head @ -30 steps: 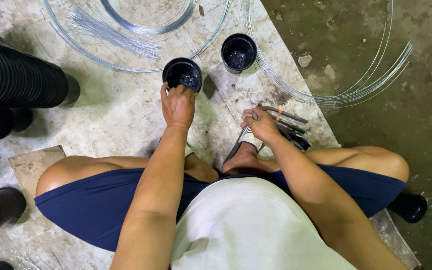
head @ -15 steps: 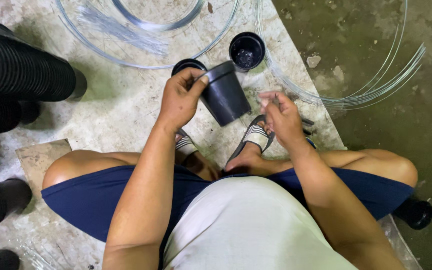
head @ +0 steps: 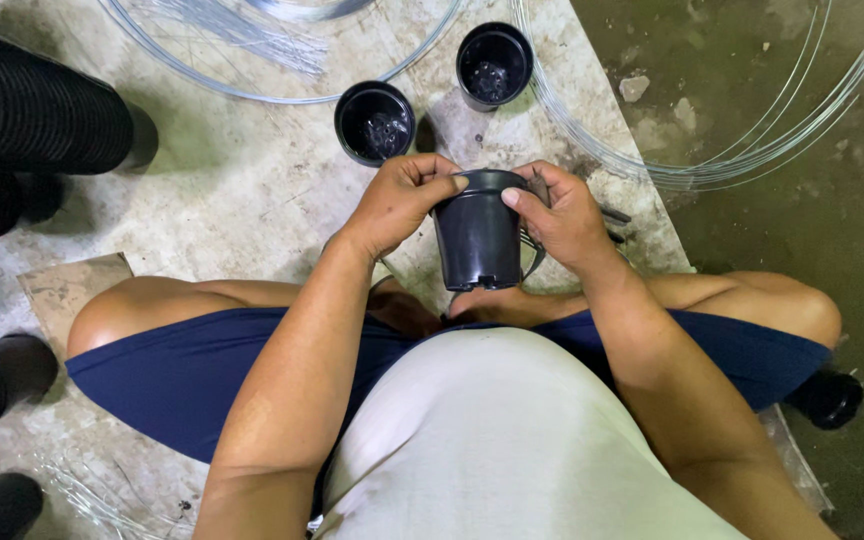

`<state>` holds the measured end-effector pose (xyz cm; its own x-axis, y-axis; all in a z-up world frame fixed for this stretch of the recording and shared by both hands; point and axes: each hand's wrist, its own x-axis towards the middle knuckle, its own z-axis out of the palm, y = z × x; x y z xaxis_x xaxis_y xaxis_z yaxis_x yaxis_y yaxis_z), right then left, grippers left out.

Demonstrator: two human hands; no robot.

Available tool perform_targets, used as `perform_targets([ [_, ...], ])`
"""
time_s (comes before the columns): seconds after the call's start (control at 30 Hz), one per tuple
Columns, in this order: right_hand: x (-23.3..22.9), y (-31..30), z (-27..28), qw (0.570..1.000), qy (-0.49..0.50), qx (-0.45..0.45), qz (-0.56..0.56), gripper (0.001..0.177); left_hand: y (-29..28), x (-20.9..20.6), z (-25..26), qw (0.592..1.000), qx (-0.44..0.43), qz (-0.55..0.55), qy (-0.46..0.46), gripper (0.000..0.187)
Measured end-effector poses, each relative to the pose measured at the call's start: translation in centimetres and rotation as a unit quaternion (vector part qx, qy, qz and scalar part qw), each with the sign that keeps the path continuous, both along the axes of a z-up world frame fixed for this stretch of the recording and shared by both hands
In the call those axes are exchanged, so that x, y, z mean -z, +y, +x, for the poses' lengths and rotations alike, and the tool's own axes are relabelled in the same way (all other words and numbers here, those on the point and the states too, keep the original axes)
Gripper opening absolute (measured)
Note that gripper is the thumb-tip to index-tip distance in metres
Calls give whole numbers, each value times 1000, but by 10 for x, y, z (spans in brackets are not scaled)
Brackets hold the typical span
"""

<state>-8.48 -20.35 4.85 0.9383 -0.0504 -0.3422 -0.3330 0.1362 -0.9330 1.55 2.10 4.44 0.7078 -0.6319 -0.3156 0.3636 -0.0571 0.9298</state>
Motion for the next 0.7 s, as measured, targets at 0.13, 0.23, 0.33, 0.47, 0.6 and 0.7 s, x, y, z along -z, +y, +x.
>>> perform_targets([
  [0.13, 7, -6, 0, 999, 11, -19, -26, 18, -2, -4, 1, 1000, 10, 23, 11, 19],
  [0.23, 7, -10, 3, 998, 1, -44, -42, 18, -2, -6, 1, 999, 11, 43, 25, 20],
  [0.33, 9, -13, 7, 997, -6, -66, -50, 19, -4, -3, 1, 999, 9, 41, 23, 20],
  [0.47, 16, -15, 13, 996, -4, -78, -31, 19, -5, 8, 1, 999, 4, 29, 35, 18],
  [0.6, 20, -14, 18, 995, 9, -81, -58, 20, -6, 17, 3, 999, -3, 14, 48, 17],
  [0.7, 20, -15, 19, 992, 17, -90, -91, 22, -4, 22, 4, 998, -1, 17, 54, 16],
])
